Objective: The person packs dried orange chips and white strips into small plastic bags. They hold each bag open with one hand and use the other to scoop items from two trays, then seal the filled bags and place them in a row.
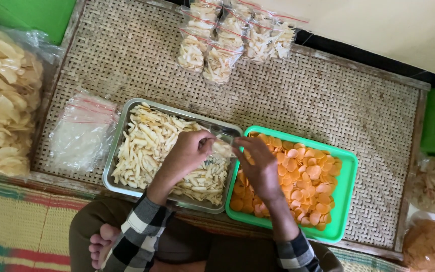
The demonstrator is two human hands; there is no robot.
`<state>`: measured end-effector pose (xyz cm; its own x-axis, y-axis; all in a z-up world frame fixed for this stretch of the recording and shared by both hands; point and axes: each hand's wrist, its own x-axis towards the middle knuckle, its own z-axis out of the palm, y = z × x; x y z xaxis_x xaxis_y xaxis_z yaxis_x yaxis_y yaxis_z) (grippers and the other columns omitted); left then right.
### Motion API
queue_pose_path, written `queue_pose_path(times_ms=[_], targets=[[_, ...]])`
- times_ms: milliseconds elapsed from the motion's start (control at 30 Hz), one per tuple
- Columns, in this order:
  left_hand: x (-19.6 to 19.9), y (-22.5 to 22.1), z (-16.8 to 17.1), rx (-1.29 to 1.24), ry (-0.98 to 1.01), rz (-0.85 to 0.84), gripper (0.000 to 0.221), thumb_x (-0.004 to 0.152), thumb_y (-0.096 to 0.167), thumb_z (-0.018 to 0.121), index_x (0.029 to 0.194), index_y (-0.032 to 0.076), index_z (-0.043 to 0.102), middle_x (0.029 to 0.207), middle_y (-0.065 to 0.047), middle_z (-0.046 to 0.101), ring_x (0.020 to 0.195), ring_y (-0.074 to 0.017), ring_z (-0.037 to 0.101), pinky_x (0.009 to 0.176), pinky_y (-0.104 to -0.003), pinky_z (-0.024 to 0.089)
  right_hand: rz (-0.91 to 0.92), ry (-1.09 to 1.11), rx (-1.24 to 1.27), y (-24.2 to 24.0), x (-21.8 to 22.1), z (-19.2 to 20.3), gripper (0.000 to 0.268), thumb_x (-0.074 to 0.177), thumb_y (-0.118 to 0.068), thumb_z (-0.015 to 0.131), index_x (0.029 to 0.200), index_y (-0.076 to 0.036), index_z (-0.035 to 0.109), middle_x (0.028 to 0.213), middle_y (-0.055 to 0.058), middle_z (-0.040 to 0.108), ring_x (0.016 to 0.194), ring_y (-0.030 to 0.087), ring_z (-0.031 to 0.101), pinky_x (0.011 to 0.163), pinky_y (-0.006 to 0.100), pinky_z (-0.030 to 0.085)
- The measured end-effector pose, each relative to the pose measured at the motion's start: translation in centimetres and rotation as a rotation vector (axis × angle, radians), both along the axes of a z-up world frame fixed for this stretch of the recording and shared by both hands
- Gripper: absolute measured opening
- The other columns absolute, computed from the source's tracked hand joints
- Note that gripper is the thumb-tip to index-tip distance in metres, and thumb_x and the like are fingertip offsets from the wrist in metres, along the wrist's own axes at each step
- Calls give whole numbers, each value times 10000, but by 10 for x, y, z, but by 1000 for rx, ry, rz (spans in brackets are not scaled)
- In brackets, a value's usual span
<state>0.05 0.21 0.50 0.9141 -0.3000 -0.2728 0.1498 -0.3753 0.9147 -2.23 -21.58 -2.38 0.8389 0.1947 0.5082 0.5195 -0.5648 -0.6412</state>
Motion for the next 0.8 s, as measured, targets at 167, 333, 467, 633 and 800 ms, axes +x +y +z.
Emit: queue_pose_path(times_ms=[167, 333, 467, 633, 800], targets=[[3, 4, 9, 36, -7, 2, 201, 989, 46, 605, 1080, -94, 718, 738, -207, 710, 554, -229, 677, 546, -295, 523, 107, 142, -21, -5, 7, 39, 257, 805, -45, 855, 1045, -58, 763, 1066, 130, 724, 1009, 367, 699, 872, 452, 585], [3, 5, 18, 81, -53, 8, 195, 980, 63, 614, 1032, -77, 738, 701, -199, 703, 549, -265, 666, 562, -334, 525, 158, 188, -390, 7, -6, 20, 462, 850, -364, 803, 1265, -189, 705, 1300, 133, 605, 1194, 367, 575, 836, 452, 491], [4, 6, 12, 154, -96, -8, 214, 988, 123, 615, 1012, -43, 747, 663, -185, 694, 531, -269, 661, 523, -347, 497, 116, 180, -464, 9, -8, 6, 468, 842, -260, 815, 1282, -167, 686, 1232, 130, 628, 1149, 344, 617, 797, 443, 503], [6, 6, 12, 200, -86, 8, 220, 998, 144, 609, 1019, -17, 758, 602, -139, 661, 478, -212, 605, 492, -312, 451, 98, 121, -450, 3, -5, -6, 422, 882, -262, 776, 1279, -143, 695, 1224, 145, 656, 1121, 351, 647, 794, 447, 521], [10, 9, 1, 238, -217, -29, 193, 980, 68, 593, 1068, -45, 723, 875, -198, 657, 758, -253, 646, 689, -339, 521, 71, 131, -250, 4, -4, -33, 123, 913, -140, 767, 1036, -135, 761, 1091, 105, 745, 1000, 314, 737, 830, 386, 579]])
